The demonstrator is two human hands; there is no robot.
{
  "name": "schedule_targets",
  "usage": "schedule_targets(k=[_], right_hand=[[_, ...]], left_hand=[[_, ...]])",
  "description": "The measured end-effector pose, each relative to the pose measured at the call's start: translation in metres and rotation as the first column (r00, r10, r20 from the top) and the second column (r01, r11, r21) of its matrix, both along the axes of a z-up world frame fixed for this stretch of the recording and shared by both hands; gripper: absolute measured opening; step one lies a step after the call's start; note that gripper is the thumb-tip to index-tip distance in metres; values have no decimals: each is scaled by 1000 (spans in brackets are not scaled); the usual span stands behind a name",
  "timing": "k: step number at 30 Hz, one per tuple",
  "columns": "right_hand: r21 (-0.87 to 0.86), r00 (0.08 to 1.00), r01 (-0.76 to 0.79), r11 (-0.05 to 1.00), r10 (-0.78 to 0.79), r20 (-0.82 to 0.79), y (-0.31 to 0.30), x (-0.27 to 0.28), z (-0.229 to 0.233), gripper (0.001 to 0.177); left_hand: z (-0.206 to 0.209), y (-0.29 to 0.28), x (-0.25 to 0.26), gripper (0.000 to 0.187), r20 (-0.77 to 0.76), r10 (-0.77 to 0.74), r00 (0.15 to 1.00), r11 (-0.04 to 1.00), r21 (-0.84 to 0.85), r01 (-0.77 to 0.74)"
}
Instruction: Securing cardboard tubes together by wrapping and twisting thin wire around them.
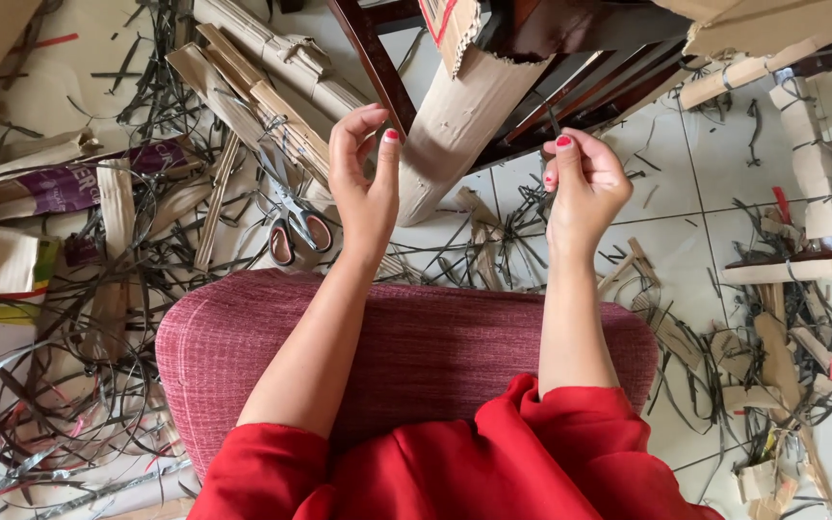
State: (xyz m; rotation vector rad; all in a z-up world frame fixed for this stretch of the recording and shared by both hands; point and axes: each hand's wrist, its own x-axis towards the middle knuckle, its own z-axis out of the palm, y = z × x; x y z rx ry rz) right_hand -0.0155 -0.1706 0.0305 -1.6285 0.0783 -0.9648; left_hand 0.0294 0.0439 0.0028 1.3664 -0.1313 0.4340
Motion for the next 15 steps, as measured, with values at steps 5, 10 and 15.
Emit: schedule_targets(k=[5, 10, 15], right_hand=[[147, 993, -86, 985, 98, -71, -4, 5, -11, 11], [151, 981, -114, 982, 135, -142, -2, 3, -12, 17], [151, 983, -71, 986, 95, -159, -5, 11, -18, 13]], left_hand=[[-13, 0, 9, 16, -45, -19, 999, 997, -74, 15], [-18, -3, 12, 18, -77, -30, 997, 994, -106, 22], [-25, -5, 19, 22, -107, -27, 994, 994, -110, 15]])
